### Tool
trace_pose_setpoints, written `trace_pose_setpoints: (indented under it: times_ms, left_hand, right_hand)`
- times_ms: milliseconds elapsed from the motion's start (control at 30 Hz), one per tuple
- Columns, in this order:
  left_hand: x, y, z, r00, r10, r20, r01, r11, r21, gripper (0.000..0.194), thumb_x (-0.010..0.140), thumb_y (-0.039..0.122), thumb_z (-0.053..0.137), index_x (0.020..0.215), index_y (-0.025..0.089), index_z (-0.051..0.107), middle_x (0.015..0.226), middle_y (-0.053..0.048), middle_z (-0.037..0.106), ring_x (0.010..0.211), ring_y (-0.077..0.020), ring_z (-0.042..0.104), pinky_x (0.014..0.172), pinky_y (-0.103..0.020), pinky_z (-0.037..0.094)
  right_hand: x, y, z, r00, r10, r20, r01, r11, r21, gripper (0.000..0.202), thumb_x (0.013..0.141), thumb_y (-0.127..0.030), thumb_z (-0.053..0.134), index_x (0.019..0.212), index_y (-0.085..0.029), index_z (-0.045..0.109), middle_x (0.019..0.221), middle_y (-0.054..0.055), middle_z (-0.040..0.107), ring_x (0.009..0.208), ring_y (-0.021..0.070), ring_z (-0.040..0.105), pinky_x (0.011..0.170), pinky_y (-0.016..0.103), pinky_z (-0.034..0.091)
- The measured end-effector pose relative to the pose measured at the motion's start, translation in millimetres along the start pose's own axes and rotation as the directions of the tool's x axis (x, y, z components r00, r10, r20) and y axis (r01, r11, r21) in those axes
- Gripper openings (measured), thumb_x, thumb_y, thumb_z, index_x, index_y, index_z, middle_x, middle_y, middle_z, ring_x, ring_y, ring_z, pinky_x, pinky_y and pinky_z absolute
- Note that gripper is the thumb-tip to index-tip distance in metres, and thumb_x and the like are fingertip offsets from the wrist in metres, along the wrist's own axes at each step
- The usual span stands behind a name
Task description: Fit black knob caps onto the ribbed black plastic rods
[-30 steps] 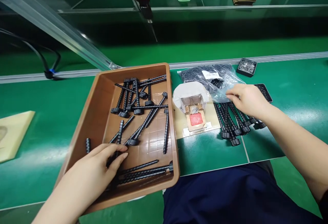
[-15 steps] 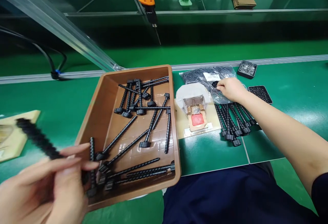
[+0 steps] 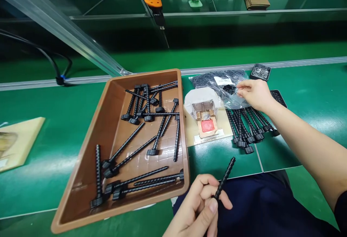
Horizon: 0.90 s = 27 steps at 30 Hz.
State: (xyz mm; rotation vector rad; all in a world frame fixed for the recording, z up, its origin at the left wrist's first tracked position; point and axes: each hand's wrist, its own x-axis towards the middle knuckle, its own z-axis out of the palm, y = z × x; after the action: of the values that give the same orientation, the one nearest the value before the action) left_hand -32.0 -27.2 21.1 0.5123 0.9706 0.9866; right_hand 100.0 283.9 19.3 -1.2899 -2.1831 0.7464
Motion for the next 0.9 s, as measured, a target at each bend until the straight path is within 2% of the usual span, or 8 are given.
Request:
trace_pose_setpoints:
  times_ms: [100,133,167,267,367,500,667,900]
  left_hand:
    - [7.3,-1.8,-6.6,0.999,-0.025,0.023,0.026,0.998,-0.062,0.03,0.096,0.047,0.055,0.117,0.027,0.047,0.098,0.0,0.061,0.047,0.0027,0.042,0.048,-0.012,0.043]
    - [8.5,-1.9,-7.1,0.999,-0.024,0.027,0.026,0.997,-0.067,0.029,0.097,0.046,0.055,0.117,0.027,0.047,0.097,0.0,0.06,0.047,0.0029,0.042,0.048,-0.011,0.043]
    - [9.5,-2.1,-7.0,0.999,-0.024,0.034,0.027,0.997,-0.068,0.028,0.097,0.046,0.055,0.116,0.027,0.048,0.097,0.001,0.06,0.047,0.0031,0.042,0.048,-0.011,0.043]
    - [12.1,-4.5,-5.1,0.998,-0.022,0.066,0.027,0.998,-0.063,0.024,0.099,0.042,0.052,0.117,0.028,0.048,0.098,0.0,0.06,0.047,0.0038,0.042,0.048,-0.01,0.042]
    - [14.8,-8.0,-4.3,0.995,-0.003,0.101,0.008,0.999,-0.048,0.02,0.101,0.04,0.048,0.116,0.027,0.048,0.098,-0.001,0.06,0.045,0.0041,0.039,0.045,-0.01,0.037]
    - [16.7,-8.6,-4.2,0.99,-0.002,0.138,-0.002,1.0,0.025,0.02,0.102,0.041,0.046,0.117,0.027,0.048,0.098,-0.002,0.061,0.043,0.0047,0.035,0.041,-0.01,0.026]
    - [17.1,-5.2,-0.6,0.99,-0.022,0.137,0.014,0.998,0.057,0.023,0.101,0.043,0.048,0.117,0.026,0.048,0.095,-0.002,0.061,0.044,0.0044,0.034,0.042,-0.012,0.024]
    - [16.0,-4.8,1.0,0.991,-0.047,0.122,0.042,0.998,0.039,0.025,0.1,0.046,0.05,0.116,0.027,0.048,0.095,-0.001,0.061,0.044,0.0055,0.033,0.043,-0.012,0.023]
  right_hand:
    - [-46.0,-16.3,-16.1,0.995,-0.102,0.004,0.1,0.985,0.139,0.018,0.084,0.001,0.073,0.087,-0.016,0.078,0.083,0.001,0.07,0.082,0.0254,0.068,0.077,0.03,0.059]
    - [-64.9,-21.5,-19.7,0.982,-0.188,0.036,0.171,0.946,0.276,0.013,0.084,-0.005,0.074,0.085,-0.018,0.078,0.085,0.001,0.07,0.081,0.0247,0.067,0.074,0.028,0.058]
    - [-84.2,-25.9,-21.8,0.967,-0.24,0.087,0.185,0.894,0.408,0.008,0.088,-0.013,0.073,0.086,-0.019,0.078,0.085,0.001,0.069,0.077,0.0227,0.066,0.068,0.026,0.057]
    - [-135.8,-33.2,-20.5,0.954,-0.216,0.206,0.023,0.741,0.672,0.019,0.1,-0.037,0.077,0.09,-0.021,0.079,0.085,0.003,0.069,0.073,0.0203,0.065,0.062,0.024,0.054]
    - [-166.4,-31.5,-13.2,0.966,-0.148,0.21,-0.065,0.651,0.756,0.027,0.101,-0.049,0.08,0.093,-0.023,0.08,0.086,0.005,0.069,0.077,0.0224,0.065,0.067,0.026,0.054]
    - [-178.7,-23.5,-9.5,0.986,-0.058,0.154,-0.08,0.648,0.757,0.024,0.1,-0.046,0.082,0.091,-0.023,0.08,0.085,0.006,0.068,0.077,0.024,0.064,0.065,0.028,0.053]
    - [-179.7,-20.4,-14.2,0.997,-0.042,0.06,-0.015,0.679,0.734,0.024,0.102,-0.044,0.08,0.091,-0.023,0.079,0.084,0.006,0.068,0.076,0.0243,0.064,0.065,0.029,0.053]
    - [-178.6,-21.4,-12.6,0.981,-0.115,0.157,-0.045,0.651,0.758,0.026,0.103,-0.045,0.078,0.09,-0.023,0.078,0.083,0.004,0.067,0.075,0.0224,0.063,0.067,0.029,0.049]
